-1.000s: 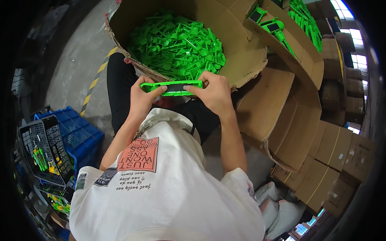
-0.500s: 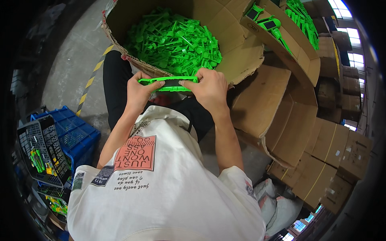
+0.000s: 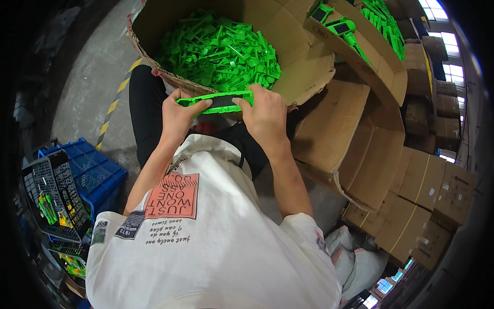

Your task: Assembling and inspecting green plastic housings and electronic components on a factory assembly line.

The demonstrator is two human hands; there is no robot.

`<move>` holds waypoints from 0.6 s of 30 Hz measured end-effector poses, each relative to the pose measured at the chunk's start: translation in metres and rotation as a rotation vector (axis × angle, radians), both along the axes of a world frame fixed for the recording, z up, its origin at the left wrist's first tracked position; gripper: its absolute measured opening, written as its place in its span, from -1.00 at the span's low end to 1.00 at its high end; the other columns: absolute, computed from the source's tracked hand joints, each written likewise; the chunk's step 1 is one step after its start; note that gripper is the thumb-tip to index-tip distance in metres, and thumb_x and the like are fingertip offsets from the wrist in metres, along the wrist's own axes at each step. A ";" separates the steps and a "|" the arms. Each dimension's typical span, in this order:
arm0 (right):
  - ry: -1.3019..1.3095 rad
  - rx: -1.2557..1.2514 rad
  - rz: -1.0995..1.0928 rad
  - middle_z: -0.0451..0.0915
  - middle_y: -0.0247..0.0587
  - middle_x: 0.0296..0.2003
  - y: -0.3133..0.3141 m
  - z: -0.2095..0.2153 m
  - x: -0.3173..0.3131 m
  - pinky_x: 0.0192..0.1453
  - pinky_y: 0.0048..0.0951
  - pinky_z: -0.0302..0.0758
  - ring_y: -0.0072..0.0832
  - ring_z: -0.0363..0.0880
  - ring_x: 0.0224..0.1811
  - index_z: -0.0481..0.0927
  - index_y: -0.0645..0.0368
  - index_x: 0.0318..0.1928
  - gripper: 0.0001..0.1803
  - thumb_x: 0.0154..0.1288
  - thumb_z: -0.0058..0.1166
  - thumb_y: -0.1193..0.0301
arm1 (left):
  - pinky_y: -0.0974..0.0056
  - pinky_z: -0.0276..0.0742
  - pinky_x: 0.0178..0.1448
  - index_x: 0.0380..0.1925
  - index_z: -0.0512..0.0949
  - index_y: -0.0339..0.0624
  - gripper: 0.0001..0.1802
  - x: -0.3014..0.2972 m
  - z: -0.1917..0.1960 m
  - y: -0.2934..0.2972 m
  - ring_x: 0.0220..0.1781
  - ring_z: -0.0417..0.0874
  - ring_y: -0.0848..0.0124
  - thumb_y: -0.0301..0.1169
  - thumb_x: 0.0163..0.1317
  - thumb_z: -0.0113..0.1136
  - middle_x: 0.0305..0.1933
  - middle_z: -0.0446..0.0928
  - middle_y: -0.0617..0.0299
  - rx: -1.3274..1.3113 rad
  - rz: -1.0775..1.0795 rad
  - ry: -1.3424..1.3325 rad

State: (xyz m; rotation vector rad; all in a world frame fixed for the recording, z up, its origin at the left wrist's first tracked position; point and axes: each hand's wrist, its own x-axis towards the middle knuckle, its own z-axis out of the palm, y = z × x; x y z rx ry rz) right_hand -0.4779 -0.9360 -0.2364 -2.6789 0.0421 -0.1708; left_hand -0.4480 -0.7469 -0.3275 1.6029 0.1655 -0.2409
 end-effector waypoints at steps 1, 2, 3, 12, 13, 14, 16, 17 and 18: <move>-0.010 -0.022 0.023 0.59 0.08 -0.48 -0.001 0.000 0.000 -0.31 -0.11 0.45 0.00 0.57 -0.41 0.60 0.26 -0.12 -0.54 0.05 0.35 0.21 | 0.39 0.46 -0.39 -0.58 0.44 -0.26 -0.58 -0.001 0.002 -0.001 -0.53 0.52 0.55 -0.31 -0.15 0.58 -0.58 0.55 0.21 0.001 -0.004 0.001; -0.009 -0.020 0.020 0.59 0.08 -0.48 -0.003 0.004 0.000 -0.31 -0.11 0.45 0.00 0.57 -0.41 0.60 0.26 -0.12 -0.54 0.05 0.35 0.21 | 0.40 0.45 -0.41 -0.56 0.45 -0.25 -0.58 -0.002 0.005 -0.002 -0.54 0.51 0.55 -0.31 -0.15 0.58 -0.57 0.54 0.23 -0.041 0.002 0.046; 0.045 0.030 0.093 0.60 0.06 -0.46 -0.004 0.011 0.001 -0.30 -0.12 0.46 -0.02 0.57 -0.41 0.59 0.23 -0.08 -0.52 0.04 0.35 0.22 | 0.41 0.45 -0.43 -0.54 0.46 -0.24 -0.58 -0.002 0.007 -0.002 -0.55 0.51 0.55 -0.30 -0.15 0.58 -0.57 0.54 0.24 -0.084 0.008 0.091; -0.053 -0.219 0.361 0.56 -0.15 -0.25 -0.010 0.038 -0.001 -0.14 -0.24 0.47 -0.25 0.54 -0.16 0.60 0.12 -0.05 -0.51 -0.04 0.35 0.24 | 0.47 0.22 -0.60 -0.37 0.46 -0.20 -0.67 0.006 0.021 0.010 -0.67 0.34 0.61 -0.30 0.06 0.45 -0.58 0.40 0.38 -0.342 -0.190 0.349; -0.080 -0.317 0.414 0.54 -0.16 -0.19 -0.011 0.041 0.001 -0.08 -0.27 0.46 -0.25 0.51 -0.11 0.61 0.11 -0.06 -0.51 -0.07 0.35 0.27 | 0.47 0.22 -0.60 -0.35 0.46 -0.19 -0.69 0.008 0.022 0.012 -0.66 0.37 0.60 -0.30 0.12 0.41 -0.56 0.43 0.36 -0.380 -0.230 0.320; -0.017 -0.291 0.462 0.51 -0.17 -0.19 -0.013 0.038 0.002 -0.04 -0.25 0.44 -0.21 0.49 -0.10 0.60 0.12 -0.10 -0.51 -0.11 0.35 0.26 | 0.47 0.24 -0.60 -0.30 0.47 -0.20 -0.74 0.009 0.023 0.016 -0.65 0.40 0.59 -0.28 0.22 0.31 -0.54 0.44 0.34 -0.447 -0.274 0.301; 0.064 -0.255 0.509 0.52 -0.17 -0.27 -0.019 0.040 0.007 -0.07 -0.26 0.47 -0.24 0.51 -0.13 0.62 0.14 -0.18 -0.54 -0.14 0.36 0.24 | 0.41 0.36 -0.49 -0.15 0.46 -0.22 -0.64 0.009 0.023 0.027 -0.54 0.49 0.51 -0.11 0.41 0.01 -0.42 0.49 0.26 -0.580 -0.319 0.235; 0.074 -0.231 0.503 0.52 -0.17 -0.30 -0.024 0.041 0.010 -0.09 -0.26 0.48 -0.24 0.52 -0.16 0.62 0.14 -0.20 -0.55 -0.15 0.37 0.23 | 0.36 0.41 -0.44 -0.09 0.44 -0.24 -0.51 0.011 0.020 0.030 -0.47 0.53 0.48 0.02 0.44 -0.13 -0.33 0.54 0.21 -0.572 -0.330 0.210; -0.016 -0.232 0.465 0.55 -0.13 -0.33 -0.037 0.049 0.015 -0.12 -0.25 0.50 -0.21 0.56 -0.20 0.63 0.18 -0.25 -0.56 -0.15 0.38 0.20 | 0.35 0.42 -0.44 -0.04 0.42 -0.24 -0.44 0.012 0.006 0.037 -0.45 0.54 0.47 0.08 0.46 -0.23 -0.28 0.58 0.17 -0.686 -0.351 0.195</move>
